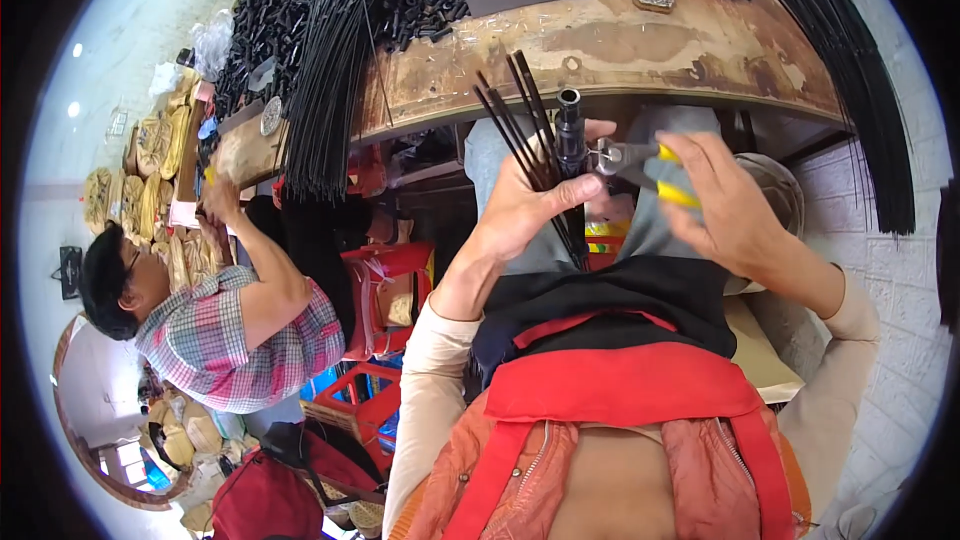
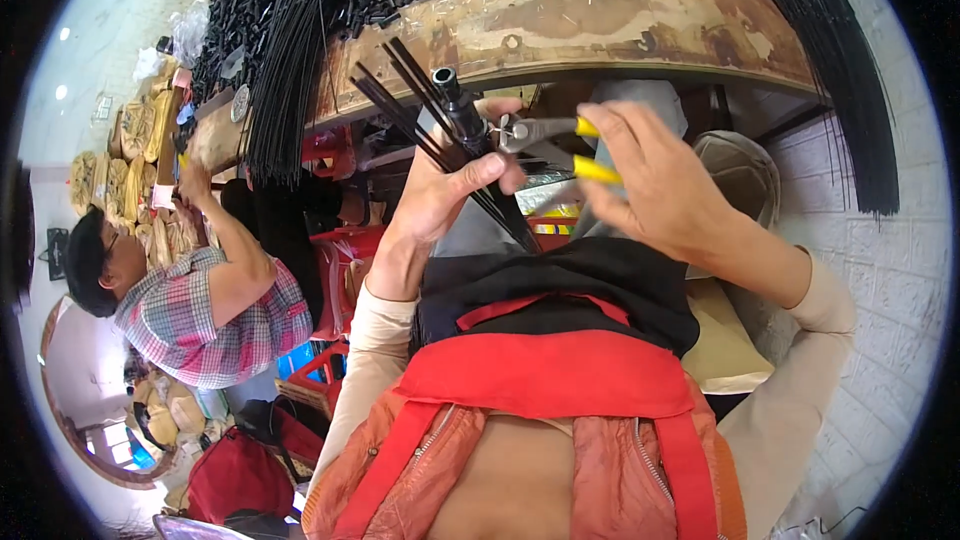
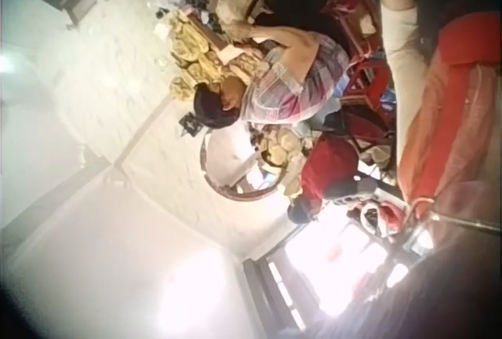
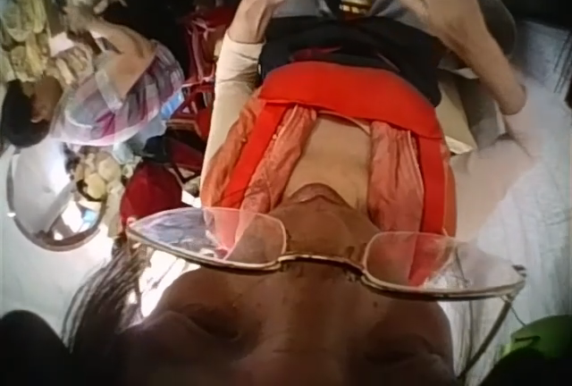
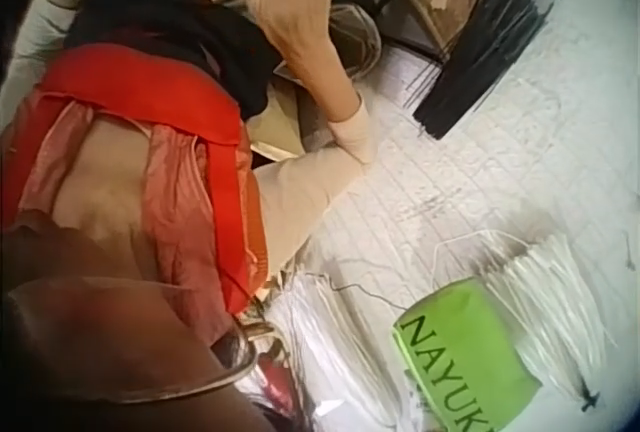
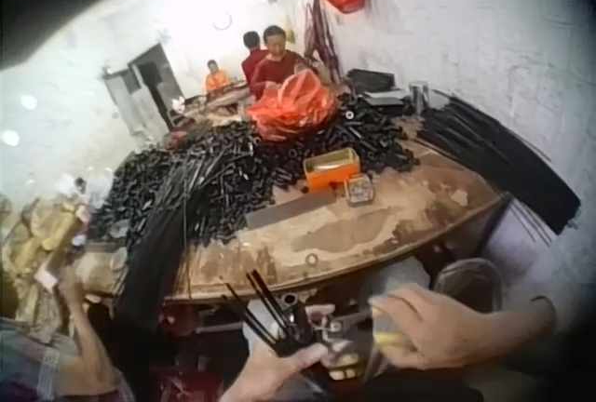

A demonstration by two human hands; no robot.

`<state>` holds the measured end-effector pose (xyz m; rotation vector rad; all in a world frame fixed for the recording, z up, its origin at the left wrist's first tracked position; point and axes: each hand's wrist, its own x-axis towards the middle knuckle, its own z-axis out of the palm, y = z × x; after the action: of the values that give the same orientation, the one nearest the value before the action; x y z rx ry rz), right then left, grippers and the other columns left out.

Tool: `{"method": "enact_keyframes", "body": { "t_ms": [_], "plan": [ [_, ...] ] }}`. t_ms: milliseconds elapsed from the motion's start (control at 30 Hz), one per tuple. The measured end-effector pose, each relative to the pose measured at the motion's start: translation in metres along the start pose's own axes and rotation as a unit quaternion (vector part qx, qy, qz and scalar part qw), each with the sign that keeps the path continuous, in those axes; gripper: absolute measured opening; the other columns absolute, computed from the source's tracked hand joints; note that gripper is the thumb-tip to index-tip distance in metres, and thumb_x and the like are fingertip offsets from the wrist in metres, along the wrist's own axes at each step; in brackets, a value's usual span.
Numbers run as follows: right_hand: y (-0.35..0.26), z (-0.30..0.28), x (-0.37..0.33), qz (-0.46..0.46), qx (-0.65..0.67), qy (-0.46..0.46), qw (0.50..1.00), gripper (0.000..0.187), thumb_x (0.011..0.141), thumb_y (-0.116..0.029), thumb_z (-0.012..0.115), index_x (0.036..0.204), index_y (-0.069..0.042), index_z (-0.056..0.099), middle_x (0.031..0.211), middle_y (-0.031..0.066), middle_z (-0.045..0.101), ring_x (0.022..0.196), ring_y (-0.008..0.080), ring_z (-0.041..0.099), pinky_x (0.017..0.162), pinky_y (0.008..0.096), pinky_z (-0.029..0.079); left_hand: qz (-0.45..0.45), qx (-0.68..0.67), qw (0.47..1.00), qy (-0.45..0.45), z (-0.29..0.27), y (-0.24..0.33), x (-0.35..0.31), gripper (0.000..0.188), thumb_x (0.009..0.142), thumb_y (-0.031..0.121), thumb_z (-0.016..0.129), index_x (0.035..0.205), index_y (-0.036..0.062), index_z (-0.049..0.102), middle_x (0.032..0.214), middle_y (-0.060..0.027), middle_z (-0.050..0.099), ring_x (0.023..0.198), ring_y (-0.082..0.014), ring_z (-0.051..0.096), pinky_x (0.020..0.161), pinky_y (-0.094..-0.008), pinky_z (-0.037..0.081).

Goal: Assembling hair brushes by inserting bundles of bristles into plastic components using pliers.

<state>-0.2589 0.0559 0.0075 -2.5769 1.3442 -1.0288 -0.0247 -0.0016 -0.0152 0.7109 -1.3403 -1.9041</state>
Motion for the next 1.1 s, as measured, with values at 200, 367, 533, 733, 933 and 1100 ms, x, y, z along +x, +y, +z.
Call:
{"method": "enact_keyframes", "body": {
  "t_ms": [200,367,533,733,933,1100],
  "plan": [
    [-0.002,-0.036,0.010,0.161,0.246,-0.229,0.928,0.044,0.087,-0.012,0.066,0.122,0.003,0.044,0.076,0.0144,0.063,0.059,0.0288,0.063,0.053,0.0340,0.049,-0.007,-0.096,0.995,-0.009,0.002,-0.010,0.003,0.071,0.088,0.059,0.060,0.125,-0.0015,0.054,0.063,0.0051,0.046,0.054,-0.0054,0.042,0.054,-0.0209,0.034],
    [-0.013,-0.035,0.006,0.268,0.289,-0.286,0.874,0.043,0.084,-0.020,0.070,0.114,0.000,0.046,0.070,0.0111,0.058,0.053,0.0245,0.059,0.050,0.0344,0.045,0.053,-0.033,0.998,-0.001,0.010,-0.008,0.006,0.078,0.091,0.066,0.045,0.117,-0.0058,0.059,0.060,0.0018,0.051,0.052,-0.0072,0.045,0.053,-0.0224,0.037],
    [0.005,-0.033,-0.002,0.037,-0.022,-0.096,0.994,0.053,0.082,-0.010,0.064,0.131,-0.001,0.045,0.098,0.0161,0.054,0.075,0.0318,0.057,0.067,0.0368,0.048,0.063,0.003,0.997,0.038,0.014,-0.004,0.012,0.068,0.096,0.057,0.045,0.124,-0.0040,0.056,0.068,-0.0012,0.057,0.060,-0.0079,0.050,0.058,-0.0228,0.039],
    [0.010,-0.061,0.031,0.386,0.397,-0.411,0.725,0.044,0.082,-0.013,0.067,0.119,0.000,0.048,0.077,0.0122,0.057,0.070,0.0172,0.059,0.064,0.0330,0.047,0.081,-0.023,0.996,0.042,0.023,-0.006,0.017,0.072,0.096,0.059,0.043,0.129,-0.0038,0.050,0.063,0.0027,0.046,0.057,-0.0061,0.044,0.055,-0.0221,0.034],
    [-0.002,-0.033,0.005,0.317,0.260,-0.342,0.846,0.035,0.082,-0.017,0.068,0.107,0.000,0.051,0.080,0.0116,0.059,0.072,0.0156,0.062,0.061,0.0339,0.046,0.063,-0.008,0.997,0.049,0.022,-0.007,0.015,0.063,0.098,0.054,0.043,0.122,-0.0035,0.056,0.064,0.0017,0.051,0.056,-0.0060,0.045,0.054,-0.0221,0.036],
    [0.006,-0.018,0.012,0.259,0.203,-0.252,0.910,0.030,0.088,-0.023,0.065,0.104,0.000,0.056,0.071,0.0098,0.058,0.060,0.0173,0.056,0.058,0.0324,0.045,0.039,0.017,0.996,0.074,0.017,-0.007,0.014,0.073,0.100,0.060,0.029,0.108,-0.0047,0.061,0.056,0.0023,0.046,0.049,-0.0050,0.040,0.048,-0.0210,0.027]
  ]
}}
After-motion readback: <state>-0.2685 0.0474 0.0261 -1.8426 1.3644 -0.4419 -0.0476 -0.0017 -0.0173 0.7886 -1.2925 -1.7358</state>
